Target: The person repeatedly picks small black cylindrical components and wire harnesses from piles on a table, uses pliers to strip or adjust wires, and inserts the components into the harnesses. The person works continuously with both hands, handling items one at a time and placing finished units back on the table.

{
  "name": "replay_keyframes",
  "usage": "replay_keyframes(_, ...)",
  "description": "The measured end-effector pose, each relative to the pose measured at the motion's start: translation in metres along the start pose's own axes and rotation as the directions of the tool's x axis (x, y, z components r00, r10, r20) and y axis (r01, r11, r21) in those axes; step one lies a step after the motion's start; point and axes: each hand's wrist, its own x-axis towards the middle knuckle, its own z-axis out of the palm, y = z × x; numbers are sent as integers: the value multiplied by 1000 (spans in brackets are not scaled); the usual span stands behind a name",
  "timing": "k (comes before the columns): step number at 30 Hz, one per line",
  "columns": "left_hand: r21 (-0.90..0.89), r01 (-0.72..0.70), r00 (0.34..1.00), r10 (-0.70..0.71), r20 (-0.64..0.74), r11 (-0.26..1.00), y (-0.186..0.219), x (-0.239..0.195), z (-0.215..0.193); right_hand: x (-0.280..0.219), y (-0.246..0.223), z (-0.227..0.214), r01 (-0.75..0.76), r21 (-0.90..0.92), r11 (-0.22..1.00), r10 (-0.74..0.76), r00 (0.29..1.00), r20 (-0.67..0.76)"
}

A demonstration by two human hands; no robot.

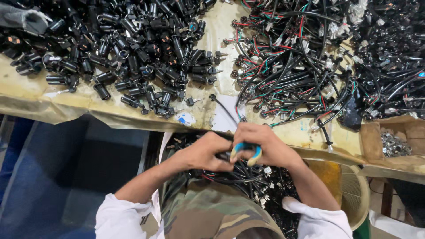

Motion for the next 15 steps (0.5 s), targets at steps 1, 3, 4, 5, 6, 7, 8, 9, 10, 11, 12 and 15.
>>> replay_keyframes(1, 42, 3, 997, -6, 71, 999, 0, 0, 0, 3, 1, 3, -4, 28, 1000, 2, 997, 80)
replay_keyframes(3, 39, 28, 1000, -28, -4, 999, 0, -2, 0, 11, 3, 20, -17, 0, 1000, 16, 980, -196)
replay_keyframes(4, -9, 46, 988, -46, -149, 999, 3, -3, 0, 11, 1, 27, -28, -11, 1000, 23, 944, -329)
replay_keyframes(5, -50, 52, 954, -64, -293, 997, 4, -3, -1, 11, 0, 32, -80, -12, 997, 70, 925, -374)
replay_keyframes(6, 0, 47, 947, -45, -318, 999, 7, -3, -3, 10, -1, 37, -132, -11, 991, 115, 901, -419)
replay_keyframes(7, 44, 45, 940, -28, -340, 998, 11, -3, -1, 6, -4, 38, -190, -4, 982, 166, 870, -464)
replay_keyframes(8, 88, 44, 933, -10, -360, 995, 15, -3, 2, 1, -6, 39, -100, 110, 989, 142, 861, -489)
replay_keyframes(9, 136, 36, 936, 14, -353, 990, 21, -4, 7, -10, -10, 38, -11, 223, 975, 129, 845, -519)
replay_keyframes(10, 183, 28, 938, 38, -345, 983, 28, -7, 15, -19, -13, 39, 83, 328, 941, 120, 826, -551)
replay_keyframes(11, 232, 18, 936, 65, -346, 972, 34, -8, 24, -28, -15, 39, 293, 633, 716, 109, 849, -516)
replay_keyframes(12, 236, 4, 936, 80, -342, 972, 40, -10, 34, -36, -17, 39, 434, 828, 355, 84, 868, -490)
replay_keyframes(15, 230, -7, 942, 84, -326, 973, 51, -12, 54, -44, -15, 50, 339, 908, 246, 82, 926, -368)
